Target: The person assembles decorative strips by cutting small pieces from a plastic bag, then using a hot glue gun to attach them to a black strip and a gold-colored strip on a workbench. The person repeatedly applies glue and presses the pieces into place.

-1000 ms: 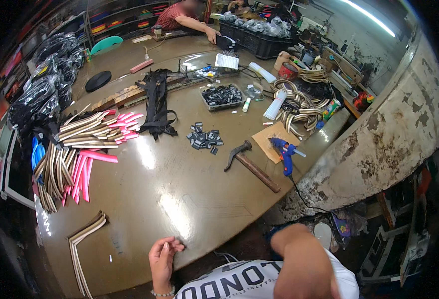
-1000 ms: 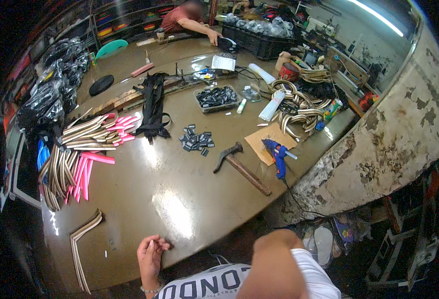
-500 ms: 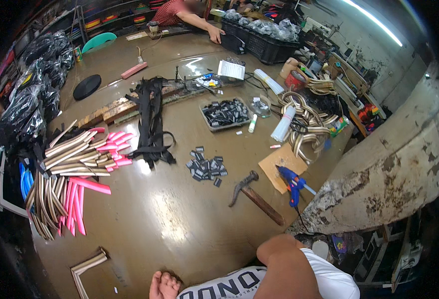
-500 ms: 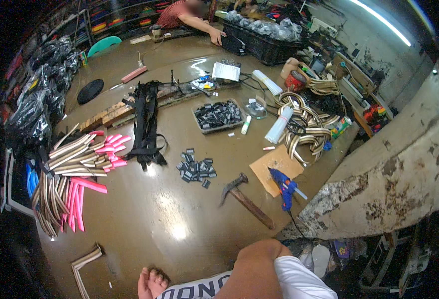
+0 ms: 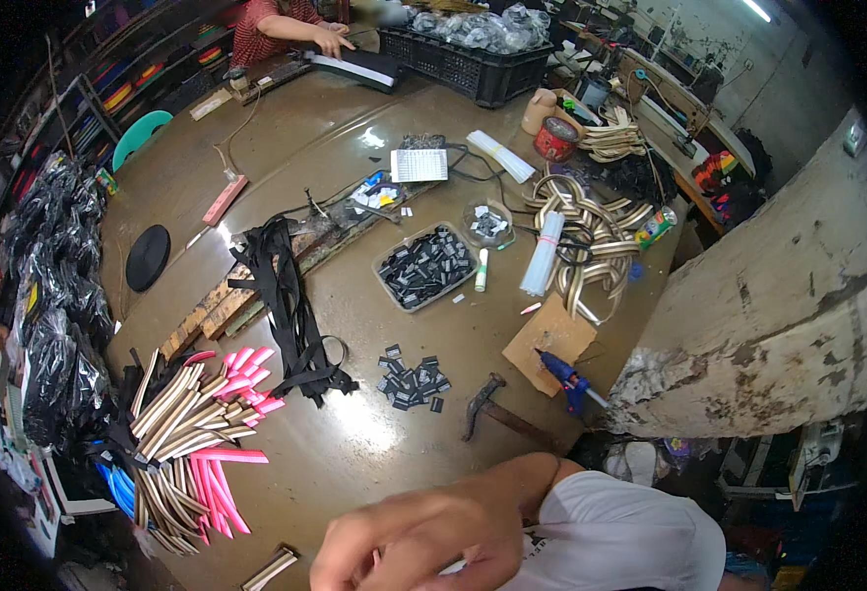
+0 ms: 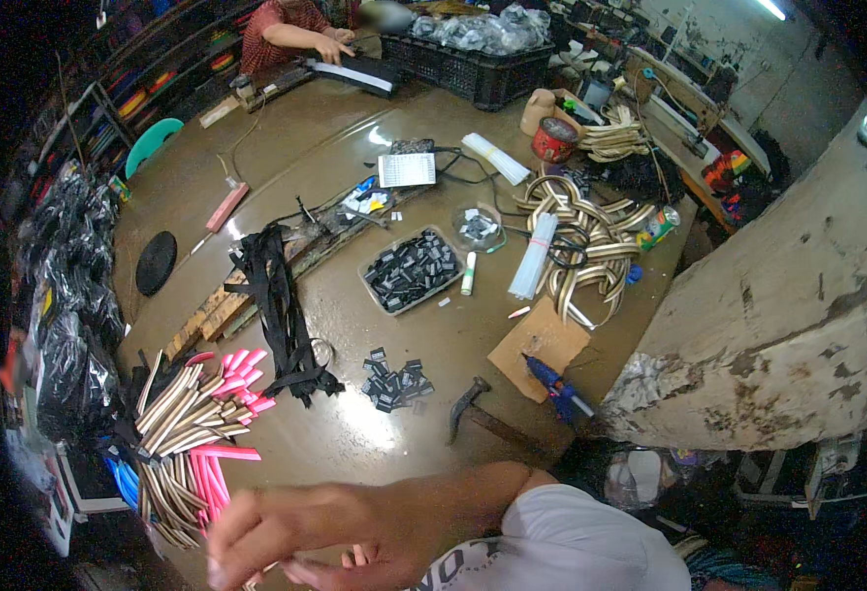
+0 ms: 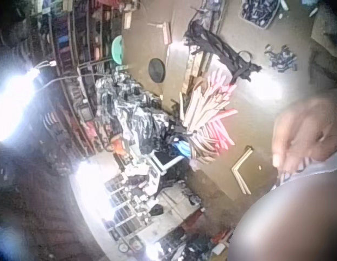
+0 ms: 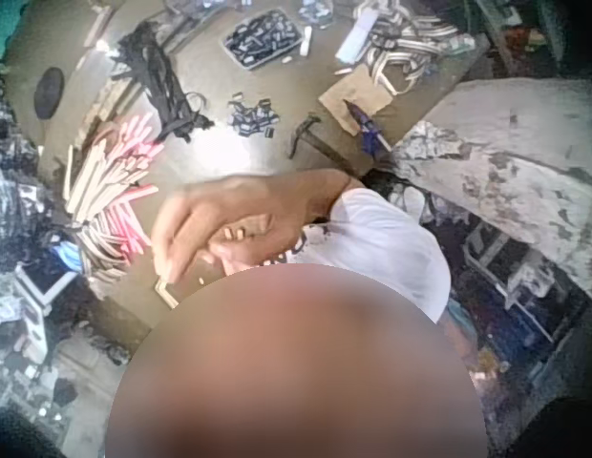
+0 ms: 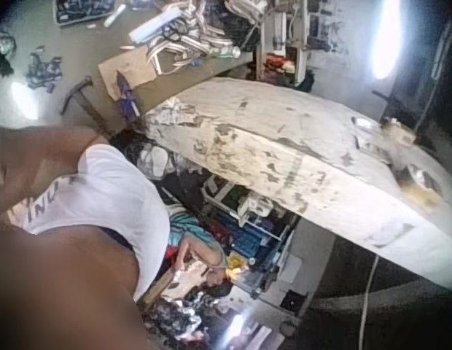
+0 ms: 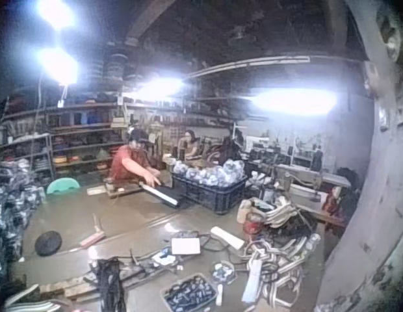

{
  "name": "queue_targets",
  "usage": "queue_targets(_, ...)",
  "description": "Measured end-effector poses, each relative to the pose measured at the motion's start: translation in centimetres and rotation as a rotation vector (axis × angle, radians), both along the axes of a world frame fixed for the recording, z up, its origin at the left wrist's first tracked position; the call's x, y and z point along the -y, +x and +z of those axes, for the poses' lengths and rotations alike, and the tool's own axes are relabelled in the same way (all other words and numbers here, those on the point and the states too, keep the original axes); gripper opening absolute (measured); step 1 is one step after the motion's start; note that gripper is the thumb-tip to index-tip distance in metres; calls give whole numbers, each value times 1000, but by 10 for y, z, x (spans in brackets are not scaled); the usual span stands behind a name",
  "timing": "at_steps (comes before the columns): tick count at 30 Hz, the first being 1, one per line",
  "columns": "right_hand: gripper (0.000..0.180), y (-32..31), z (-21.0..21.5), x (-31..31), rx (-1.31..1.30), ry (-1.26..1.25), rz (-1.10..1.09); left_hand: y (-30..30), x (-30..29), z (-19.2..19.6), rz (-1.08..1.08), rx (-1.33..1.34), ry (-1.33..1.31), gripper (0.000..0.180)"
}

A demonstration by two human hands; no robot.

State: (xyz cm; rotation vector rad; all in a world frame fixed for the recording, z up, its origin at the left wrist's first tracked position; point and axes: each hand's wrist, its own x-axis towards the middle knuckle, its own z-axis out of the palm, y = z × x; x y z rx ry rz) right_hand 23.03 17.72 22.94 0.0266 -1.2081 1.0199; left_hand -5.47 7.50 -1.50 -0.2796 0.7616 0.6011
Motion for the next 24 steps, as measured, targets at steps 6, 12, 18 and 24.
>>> queue_targets(6,23,11,102,-22,-177,299,-565,47,-14,16,-8,-342,104,57)
queue_targets(12,24,79,150,-16,88,463,-509,99,-32,23,-5,-889,290,64)
queue_targets(18,29,139,160,-33,226,527,-511,110,-60,-7,-11,-1549,447,73)
queue_targets(24,23,236,81,-111,741,239,-549,86,-123,-77,-296,-2183,4,76)
